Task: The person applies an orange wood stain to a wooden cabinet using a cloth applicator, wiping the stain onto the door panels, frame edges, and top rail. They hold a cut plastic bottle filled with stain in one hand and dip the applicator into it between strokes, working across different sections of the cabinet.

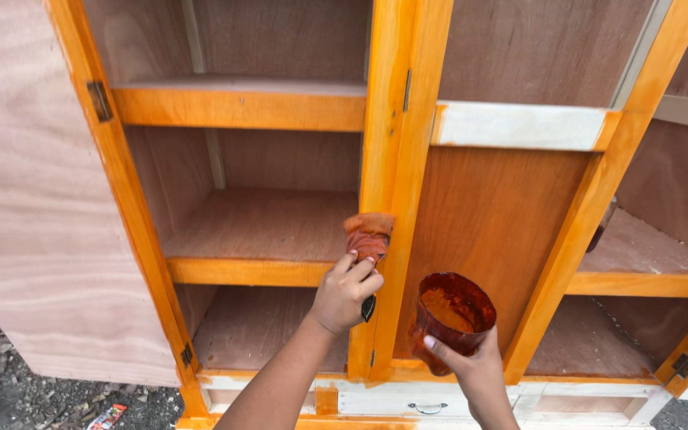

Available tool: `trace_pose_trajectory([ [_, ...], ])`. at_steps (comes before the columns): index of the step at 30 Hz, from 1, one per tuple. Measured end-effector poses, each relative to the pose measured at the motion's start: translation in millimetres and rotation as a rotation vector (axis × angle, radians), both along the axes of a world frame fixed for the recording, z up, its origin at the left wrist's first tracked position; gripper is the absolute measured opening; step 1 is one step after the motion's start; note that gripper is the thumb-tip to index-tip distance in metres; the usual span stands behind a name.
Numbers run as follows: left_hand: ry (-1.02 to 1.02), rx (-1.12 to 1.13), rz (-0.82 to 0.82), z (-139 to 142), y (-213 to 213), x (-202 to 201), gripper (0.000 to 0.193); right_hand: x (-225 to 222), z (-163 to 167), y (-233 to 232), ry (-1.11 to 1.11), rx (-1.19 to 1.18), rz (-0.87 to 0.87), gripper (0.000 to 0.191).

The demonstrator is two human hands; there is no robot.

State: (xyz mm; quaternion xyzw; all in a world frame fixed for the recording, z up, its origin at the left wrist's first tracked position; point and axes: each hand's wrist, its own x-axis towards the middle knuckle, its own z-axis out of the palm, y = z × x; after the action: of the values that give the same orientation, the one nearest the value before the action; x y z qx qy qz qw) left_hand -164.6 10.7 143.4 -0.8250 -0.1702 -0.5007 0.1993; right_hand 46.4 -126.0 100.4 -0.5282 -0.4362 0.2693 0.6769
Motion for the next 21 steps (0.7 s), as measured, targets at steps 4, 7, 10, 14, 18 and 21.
trace_pose_trajectory([
  [4, 0.084, -0.057, 0.023, -67.2, -1.5, -2.0, 0.018, -0.3, -31.4, -2.2, 0.019, -0.048, -0.014, 0.081],
  [7, 0.16, -0.123, 0.034, -116.9, 0.8, -3.1, 0.024, -3.6, -49.5, -10.1, 0.03, -0.018, -0.007, 0.081],
  [10, 0.212, -0.129, 0.03, -167.3, 6.9, -4.8, 0.026, -6.6, -64.2, -17.7, 0.006, -0.015, -0.043, 0.081],
  [14, 0.289, -0.19, 0.033, -237.3, 5.5, -7.3, 0.028, -5.7, -83.1, -21.2, 0.012, -0.008, -0.025, 0.082],
  [18, 0.459, -0.421, -0.021, -297.3, -13.3, -16.7, 0.023, -7.3, -109.7, -30.2, -0.005, -0.013, -0.048, 0.081],
  [21, 0.427, -0.479, -0.12, -323.3, -28.5, -22.1, 0.021, -4.1, -120.2, -35.9, 0.006, -0.121, -0.079, 0.084],
])
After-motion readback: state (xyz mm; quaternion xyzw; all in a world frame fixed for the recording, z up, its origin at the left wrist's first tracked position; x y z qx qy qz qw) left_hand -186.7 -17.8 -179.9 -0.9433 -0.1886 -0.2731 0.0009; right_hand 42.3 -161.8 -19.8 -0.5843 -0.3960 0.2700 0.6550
